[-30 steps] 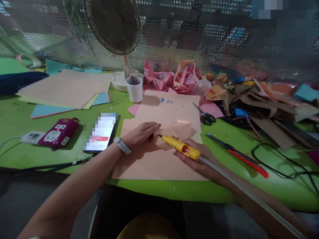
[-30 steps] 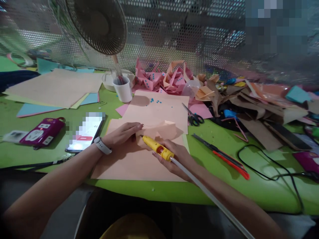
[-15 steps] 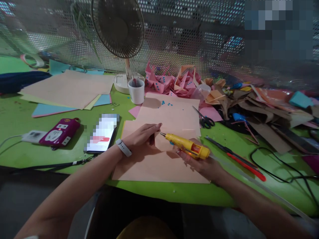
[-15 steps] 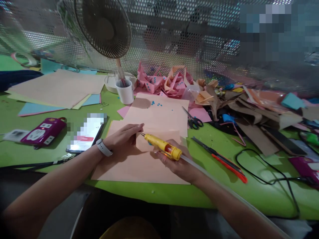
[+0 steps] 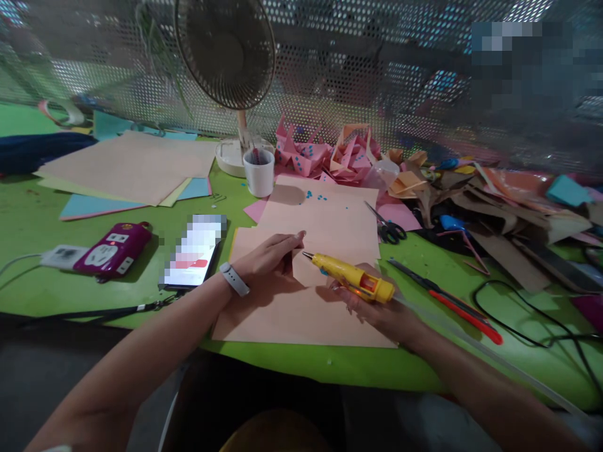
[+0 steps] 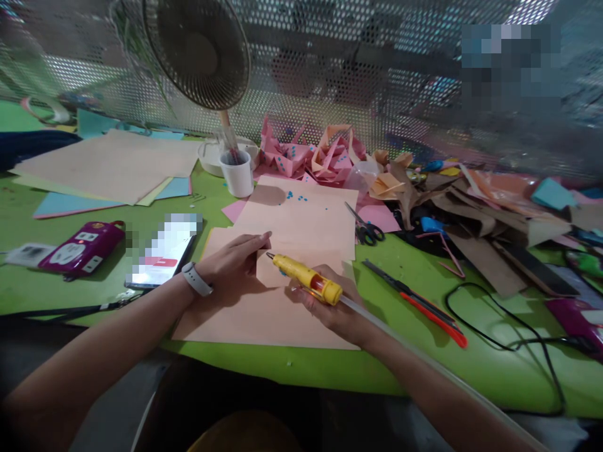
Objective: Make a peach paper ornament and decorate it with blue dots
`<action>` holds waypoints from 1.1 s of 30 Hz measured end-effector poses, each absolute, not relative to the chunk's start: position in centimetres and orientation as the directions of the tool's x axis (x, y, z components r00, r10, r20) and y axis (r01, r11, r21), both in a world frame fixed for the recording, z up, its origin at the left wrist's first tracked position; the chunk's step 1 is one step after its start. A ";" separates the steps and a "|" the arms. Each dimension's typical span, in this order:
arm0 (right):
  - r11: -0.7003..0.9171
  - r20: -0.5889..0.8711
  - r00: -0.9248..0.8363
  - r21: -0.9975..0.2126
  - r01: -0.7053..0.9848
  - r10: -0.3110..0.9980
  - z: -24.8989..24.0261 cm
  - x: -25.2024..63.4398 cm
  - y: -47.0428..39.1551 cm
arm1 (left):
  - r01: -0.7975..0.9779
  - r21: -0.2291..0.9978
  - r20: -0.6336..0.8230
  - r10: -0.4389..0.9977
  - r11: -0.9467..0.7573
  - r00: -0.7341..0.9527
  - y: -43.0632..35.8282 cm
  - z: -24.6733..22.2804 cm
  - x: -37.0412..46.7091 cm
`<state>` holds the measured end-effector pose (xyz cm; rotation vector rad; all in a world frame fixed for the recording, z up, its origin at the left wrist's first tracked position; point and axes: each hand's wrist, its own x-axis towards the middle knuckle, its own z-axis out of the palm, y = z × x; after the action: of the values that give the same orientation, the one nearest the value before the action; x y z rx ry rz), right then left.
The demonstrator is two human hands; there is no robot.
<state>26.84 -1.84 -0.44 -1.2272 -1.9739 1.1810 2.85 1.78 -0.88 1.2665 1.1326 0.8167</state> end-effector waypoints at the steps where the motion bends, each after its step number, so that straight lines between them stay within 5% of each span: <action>1: 0.207 -0.008 -0.447 -0.878 0.431 0.895 -0.4 26.8 -1.9 | 0.117 0.978 -0.197 0.940 0.170 0.278 1.8 -0.8 2.9; 22: 0.179 -0.046 -0.442 -0.874 0.453 0.896 0.1 26.5 -2.1 | 0.102 0.978 -0.206 0.926 0.183 0.317 2.1 -1.2 2.7; 33: 0.337 0.030 -0.505 -0.779 0.529 0.862 0.3 27.2 -1.7 | 0.091 0.990 -0.135 0.919 0.109 0.370 2.3 -1.8 2.4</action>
<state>27.19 -1.68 0.31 -1.2206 -2.1655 1.0144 2.43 2.31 -1.81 1.3246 1.0249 0.8017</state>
